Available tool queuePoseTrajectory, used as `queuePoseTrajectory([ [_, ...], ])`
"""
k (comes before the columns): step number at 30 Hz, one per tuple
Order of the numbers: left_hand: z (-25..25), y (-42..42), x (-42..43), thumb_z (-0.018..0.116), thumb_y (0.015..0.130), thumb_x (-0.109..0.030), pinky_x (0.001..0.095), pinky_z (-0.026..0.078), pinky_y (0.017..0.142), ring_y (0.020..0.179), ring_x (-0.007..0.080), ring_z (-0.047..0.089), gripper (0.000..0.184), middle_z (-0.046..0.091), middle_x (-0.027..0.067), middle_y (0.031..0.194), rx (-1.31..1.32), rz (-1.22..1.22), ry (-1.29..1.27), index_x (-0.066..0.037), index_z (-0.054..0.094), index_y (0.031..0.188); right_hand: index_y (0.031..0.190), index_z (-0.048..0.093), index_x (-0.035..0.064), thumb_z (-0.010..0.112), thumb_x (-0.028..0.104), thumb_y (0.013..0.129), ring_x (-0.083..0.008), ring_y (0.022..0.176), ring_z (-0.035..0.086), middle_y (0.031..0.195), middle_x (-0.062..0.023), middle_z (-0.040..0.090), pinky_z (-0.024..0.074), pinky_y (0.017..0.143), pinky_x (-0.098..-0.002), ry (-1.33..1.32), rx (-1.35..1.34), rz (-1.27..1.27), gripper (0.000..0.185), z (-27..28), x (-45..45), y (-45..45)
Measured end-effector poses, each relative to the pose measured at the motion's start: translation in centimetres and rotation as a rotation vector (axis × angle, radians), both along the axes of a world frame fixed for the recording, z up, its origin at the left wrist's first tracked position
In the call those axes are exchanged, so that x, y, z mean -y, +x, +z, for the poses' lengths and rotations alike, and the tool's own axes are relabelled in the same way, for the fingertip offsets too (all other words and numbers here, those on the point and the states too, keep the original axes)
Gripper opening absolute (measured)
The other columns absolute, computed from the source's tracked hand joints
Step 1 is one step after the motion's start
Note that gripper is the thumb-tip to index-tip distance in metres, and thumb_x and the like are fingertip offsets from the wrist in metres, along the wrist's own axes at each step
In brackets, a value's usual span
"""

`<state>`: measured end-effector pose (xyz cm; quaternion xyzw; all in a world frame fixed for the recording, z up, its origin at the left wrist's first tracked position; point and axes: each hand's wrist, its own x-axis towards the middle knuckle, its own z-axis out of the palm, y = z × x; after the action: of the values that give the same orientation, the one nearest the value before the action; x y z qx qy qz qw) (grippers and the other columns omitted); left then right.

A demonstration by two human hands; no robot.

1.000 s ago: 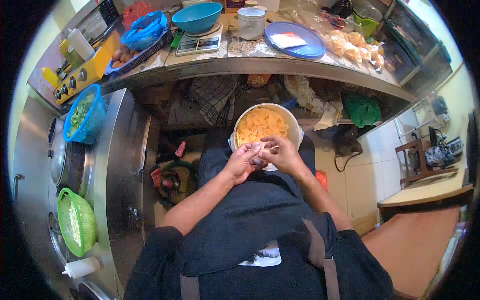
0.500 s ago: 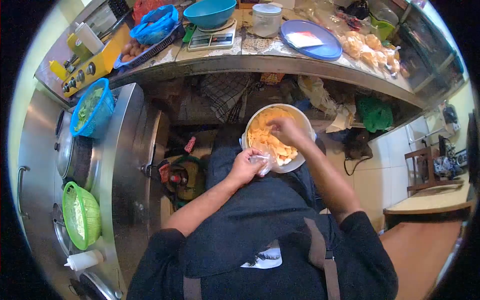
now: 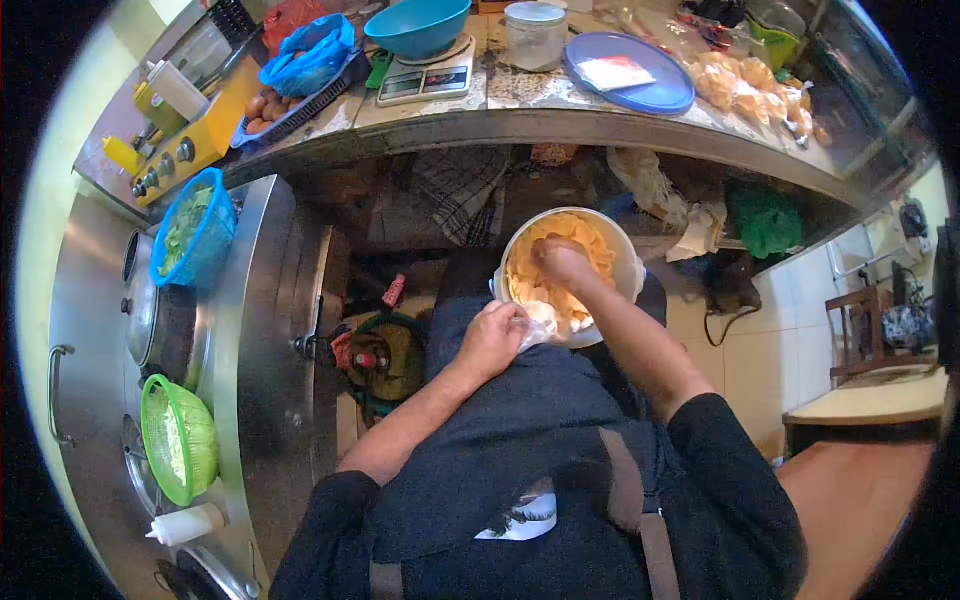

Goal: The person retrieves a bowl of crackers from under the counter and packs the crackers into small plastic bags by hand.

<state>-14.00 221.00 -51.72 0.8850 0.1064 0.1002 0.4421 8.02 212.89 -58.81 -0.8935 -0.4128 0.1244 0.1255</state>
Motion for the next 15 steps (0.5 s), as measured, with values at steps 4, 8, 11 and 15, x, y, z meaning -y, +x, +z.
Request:
queuePoseTrajectory([
  [4, 0.7, 0.4, -0.6, 0.064, 0.08, -0.006, 0.035, 0.051, 0.069, 0.075, 0.026, 0.063, 0.014, 0.063, 0.015, 0.087, 0.083, 0.042, -0.024, -0.003, 0.063, 0.093, 0.091, 0.068, 0.003, 0.071, 0.021, 0.081, -0.0163, 0.071, 0.065, 0.081, -0.0085, 0.069, 0.0516, 0.064, -0.0298, 0.569, -0.311, -0.248, 0.021, 8.0, 4.4, -2.3],
  [8, 0.1, 1.3, -2.1, 0.053, 0.09, -0.004, 0.0253, 0.046, 0.048, 0.054, 0.0096, 0.056, 0.012, 0.064, 0.0048, 0.076, -0.108, 0.046, -0.593, -0.005, 0.061, 0.099, 0.086, 0.062, 0.0015, 0.074, 0.01, 0.08, -0.0067, 0.069, 0.058, 0.077, -0.0028, 0.064, 0.0474, 0.06, -0.0224, 1.138, -0.492, -0.26, 0.016, 20.1, 8.8, -7.8],
  [11, 1.0, 2.0, -3.2, 0.052, 0.095, -0.012, 0.0223, 0.047, 0.049, 0.055, 0.0088, 0.056, 0.01, 0.063, 0.0034, 0.08, -0.05, 0.088, -1.062, -0.004, 0.059, 0.098, 0.083, 0.062, 0.0013, 0.069, 0.002, 0.076, -0.0173, 0.066, 0.063, 0.078, -0.0095, 0.065, 0.0503, 0.061, -0.0261, 1.417, 0.002, 0.365, 0.011, 28.7, 12.9, -13.6],
  [15, 2.4, 3.2, -4.0, 0.05, 0.097, -0.013, 0.026, 0.053, 0.061, 0.073, 0.0117, 0.062, 0.012, 0.065, 0.0064, 0.09, 0.122, 0.222, -1.109, -0.003, 0.057, 0.099, 0.081, 0.061, -0.0037, 0.056, 0.002, 0.083, -0.0262, 0.066, 0.065, 0.082, -0.0159, 0.066, 0.0535, 0.063, -0.0381, 1.419, -0.128, 0.968, 0.008, 34.0, 16.2, -16.7],
])
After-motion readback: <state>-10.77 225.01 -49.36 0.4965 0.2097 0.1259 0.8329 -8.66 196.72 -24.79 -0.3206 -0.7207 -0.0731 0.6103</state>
